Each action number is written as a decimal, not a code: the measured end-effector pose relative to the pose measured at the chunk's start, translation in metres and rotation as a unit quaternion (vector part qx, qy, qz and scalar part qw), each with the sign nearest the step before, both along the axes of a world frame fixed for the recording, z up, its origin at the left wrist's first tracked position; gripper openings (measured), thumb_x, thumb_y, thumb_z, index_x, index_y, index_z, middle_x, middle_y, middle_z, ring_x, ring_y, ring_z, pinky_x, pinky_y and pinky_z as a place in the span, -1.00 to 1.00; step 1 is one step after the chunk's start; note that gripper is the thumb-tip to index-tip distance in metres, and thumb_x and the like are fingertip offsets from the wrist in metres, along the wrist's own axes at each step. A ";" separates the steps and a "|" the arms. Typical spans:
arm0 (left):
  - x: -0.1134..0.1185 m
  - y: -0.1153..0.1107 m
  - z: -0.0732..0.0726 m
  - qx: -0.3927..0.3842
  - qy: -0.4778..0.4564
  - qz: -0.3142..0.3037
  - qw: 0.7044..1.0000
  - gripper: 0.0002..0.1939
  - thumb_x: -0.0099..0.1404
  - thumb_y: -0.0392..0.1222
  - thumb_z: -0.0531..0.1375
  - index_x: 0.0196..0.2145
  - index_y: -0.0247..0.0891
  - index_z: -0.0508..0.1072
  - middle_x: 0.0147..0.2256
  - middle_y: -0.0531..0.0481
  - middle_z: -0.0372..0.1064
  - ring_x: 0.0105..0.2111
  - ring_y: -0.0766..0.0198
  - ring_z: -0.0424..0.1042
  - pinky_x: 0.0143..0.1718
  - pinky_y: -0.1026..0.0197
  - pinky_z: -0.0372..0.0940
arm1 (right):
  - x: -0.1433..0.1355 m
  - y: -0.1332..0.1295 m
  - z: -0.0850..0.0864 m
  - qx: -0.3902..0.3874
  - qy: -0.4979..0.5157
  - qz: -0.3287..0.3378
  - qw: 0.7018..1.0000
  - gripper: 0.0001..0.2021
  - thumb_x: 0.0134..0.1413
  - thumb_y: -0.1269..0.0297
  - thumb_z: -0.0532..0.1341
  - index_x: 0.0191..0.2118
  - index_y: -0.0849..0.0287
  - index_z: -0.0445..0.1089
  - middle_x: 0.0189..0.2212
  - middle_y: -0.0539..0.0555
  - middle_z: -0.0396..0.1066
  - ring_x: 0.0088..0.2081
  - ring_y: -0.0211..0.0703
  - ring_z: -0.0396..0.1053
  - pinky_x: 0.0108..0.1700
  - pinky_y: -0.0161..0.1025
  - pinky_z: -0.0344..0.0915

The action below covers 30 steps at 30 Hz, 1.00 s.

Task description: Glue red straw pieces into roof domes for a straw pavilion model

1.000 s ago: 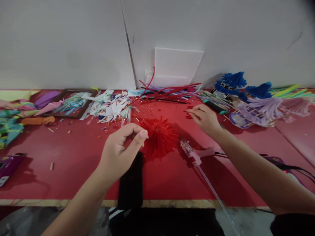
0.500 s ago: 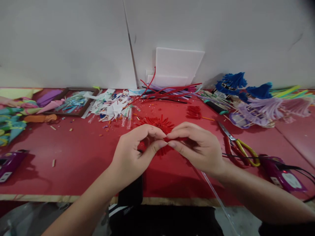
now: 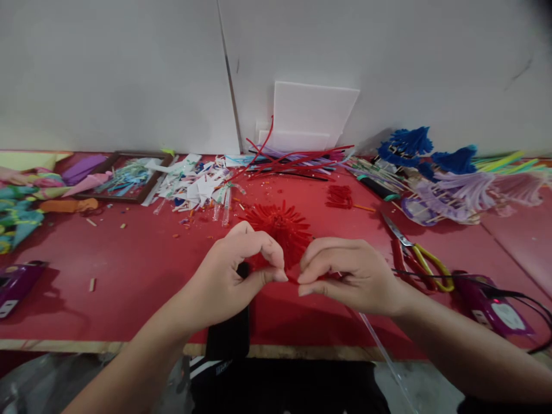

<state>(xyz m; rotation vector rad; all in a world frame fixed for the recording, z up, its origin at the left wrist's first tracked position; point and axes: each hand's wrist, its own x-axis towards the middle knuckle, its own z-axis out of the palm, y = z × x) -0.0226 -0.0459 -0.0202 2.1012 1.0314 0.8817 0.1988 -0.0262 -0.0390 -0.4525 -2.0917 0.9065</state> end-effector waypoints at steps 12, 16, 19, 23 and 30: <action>-0.002 -0.002 -0.016 0.109 0.026 0.059 0.992 -0.85 0.26 -0.36 0.22 -0.22 -0.16 0.40 -0.28 0.08 0.45 -0.22 0.28 0.34 -0.11 0.20 0.25 | 0.018 -0.012 -0.005 0.098 -0.054 -0.088 0.990 -0.94 0.17 0.40 0.24 -0.29 0.20 0.48 -0.41 0.03 0.52 -0.38 -0.36 0.47 -0.30 -0.45 0.44; 0.003 0.003 -0.024 0.176 0.049 0.181 0.966 -0.71 0.33 -0.27 0.14 0.01 -0.27 0.32 -0.01 -0.13 0.38 0.04 0.14 0.32 0.13 0.02 0.17 | 0.020 -0.016 -0.013 0.261 -0.142 -0.196 0.934 -0.86 0.25 0.40 0.14 -0.25 0.17 0.47 -0.38 0.06 0.54 -0.33 -0.26 0.49 -0.22 -0.31 0.47; 0.005 0.005 -0.025 0.161 0.058 0.200 0.965 -0.64 0.32 -0.29 0.12 0.07 -0.33 0.30 0.05 -0.19 0.36 0.07 0.13 0.32 0.14 0.03 0.21 | 0.020 -0.013 -0.020 0.290 -0.160 -0.207 0.920 -0.82 0.27 0.42 0.08 -0.25 0.22 0.44 -0.39 0.09 0.52 -0.33 -0.22 0.47 -0.23 -0.27 0.48; 0.009 0.011 -0.022 0.154 0.077 0.155 0.973 -0.62 0.32 -0.32 0.10 0.10 -0.37 0.32 0.09 -0.18 0.38 0.11 0.19 0.33 0.18 0.13 0.21 | 0.017 -0.008 -0.024 0.279 -0.162 -0.210 0.923 -0.81 0.28 0.44 0.05 -0.23 0.22 0.41 -0.36 0.11 0.51 -0.29 -0.20 0.47 -0.21 -0.24 0.48; 0.009 0.018 -0.024 0.157 0.073 0.096 0.980 -0.69 0.37 -0.32 0.11 0.03 -0.26 0.46 0.08 -0.08 0.43 0.09 0.27 0.40 0.17 0.21 0.26 | 0.013 -0.002 -0.023 0.298 -0.177 -0.204 0.915 -0.81 0.28 0.45 0.04 -0.23 0.24 0.40 -0.36 0.13 0.50 -0.30 -0.16 0.45 -0.19 -0.21 0.48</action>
